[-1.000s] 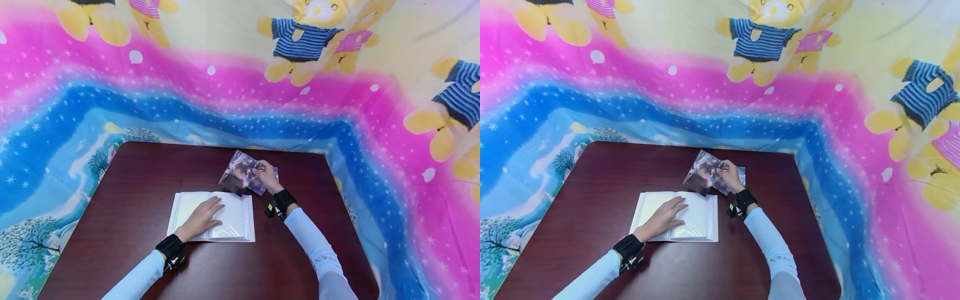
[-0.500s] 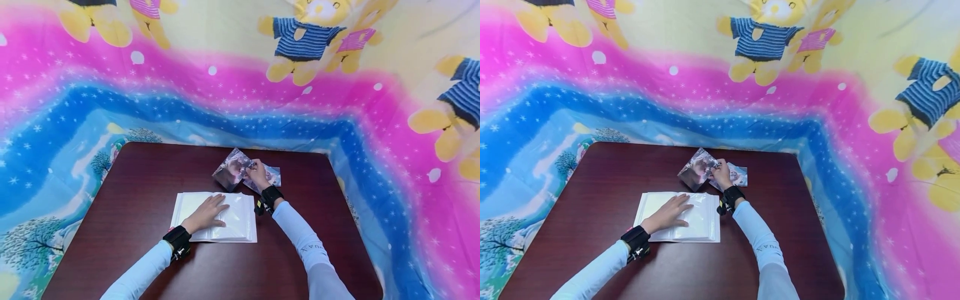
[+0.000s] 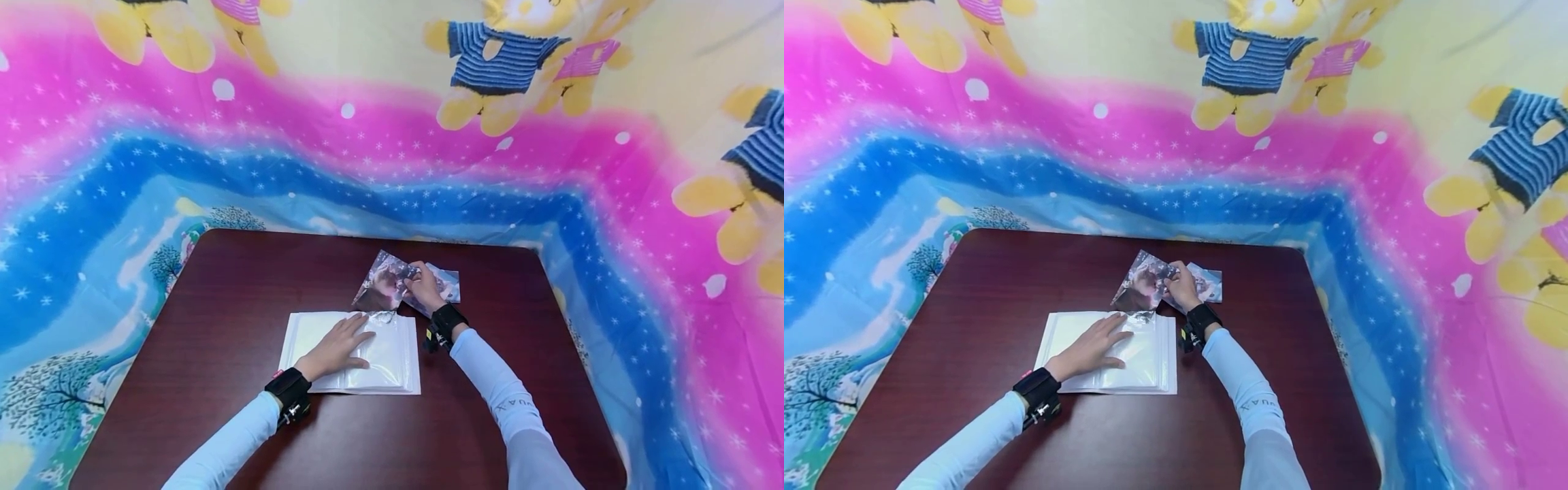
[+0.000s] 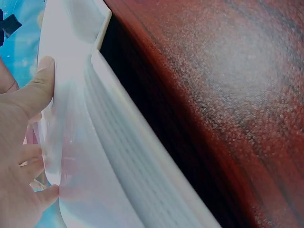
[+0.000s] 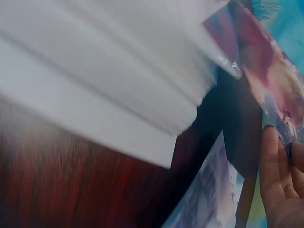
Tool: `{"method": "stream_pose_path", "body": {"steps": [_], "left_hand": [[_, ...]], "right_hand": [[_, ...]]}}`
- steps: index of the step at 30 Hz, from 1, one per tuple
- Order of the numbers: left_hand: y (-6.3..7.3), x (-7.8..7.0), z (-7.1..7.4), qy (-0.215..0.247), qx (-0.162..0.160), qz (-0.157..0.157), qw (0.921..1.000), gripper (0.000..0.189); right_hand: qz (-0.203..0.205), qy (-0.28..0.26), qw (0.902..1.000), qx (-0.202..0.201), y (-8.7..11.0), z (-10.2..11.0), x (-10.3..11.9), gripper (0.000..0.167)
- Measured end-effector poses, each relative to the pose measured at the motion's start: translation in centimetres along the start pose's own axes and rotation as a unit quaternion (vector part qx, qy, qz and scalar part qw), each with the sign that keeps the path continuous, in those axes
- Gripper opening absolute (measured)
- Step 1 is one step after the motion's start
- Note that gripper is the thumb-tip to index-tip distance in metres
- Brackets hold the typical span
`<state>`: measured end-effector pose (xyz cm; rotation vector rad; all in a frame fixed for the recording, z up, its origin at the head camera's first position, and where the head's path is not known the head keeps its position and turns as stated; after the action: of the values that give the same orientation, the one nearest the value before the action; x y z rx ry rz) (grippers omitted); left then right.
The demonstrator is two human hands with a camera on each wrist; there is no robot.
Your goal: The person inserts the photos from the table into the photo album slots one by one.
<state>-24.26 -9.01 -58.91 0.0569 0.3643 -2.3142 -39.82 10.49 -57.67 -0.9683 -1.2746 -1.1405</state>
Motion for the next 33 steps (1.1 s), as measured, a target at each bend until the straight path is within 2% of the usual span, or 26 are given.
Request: {"method": "stream_pose_path", "body": {"steps": [4,8,11,14,21,29,33], "left_hand": [[0.1,0.1,-0.1,0.016,0.004,0.005,0.9998,0.066],[0.2,0.2,-0.3,0.024,0.002,0.006,0.9997,0.066],[0.2,0.3,-0.4,0.03,0.003,0.008,0.9995,0.068],[0.2,0.3,-0.3,0.035,0.001,0.007,0.9994,0.069],[0.2,0.2,-0.2,0.042,-0.007,0.004,0.9991,0.068],[0.2,0.2,-0.3,0.045,-0.003,0.009,0.9989,0.07],[0.3,0.2,-0.3,0.053,-0.005,0.014,0.9985,0.067]], "right_hand": [[0.037,0.049,0.9977,0.029,-0.2,-0.1,0.5,0.048],[0.07,0.098,0.9909,0.06,-0.1,-0.4,1.3,0.048],[0.083,0.095,0.9885,0.084,0.6,-0.8,2.7,0.048],[0.077,0.073,0.9896,0.097,0.9,-0.9,3.9,0.048],[0.056,0.071,0.9927,0.08,-0.6,-0.5,0.9,0.05],[0.081,0.091,0.9855,0.118,-0.3,-1.2,0.8,0.048],[0.078,0.104,0.9787,0.159,-0.2,-2.1,0.5,0.047]]}}
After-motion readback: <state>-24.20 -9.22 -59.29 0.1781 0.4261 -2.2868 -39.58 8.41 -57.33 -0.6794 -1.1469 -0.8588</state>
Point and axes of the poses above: each hand's wrist, its own y-axis away from the middle knuckle, its own z-axis out of the back of the hand, x = y × z, the point moved 5 cm from there along -y, towards the middle knuckle, and after that the axes turned 7 degrees about -y, right-handed, at the moved point
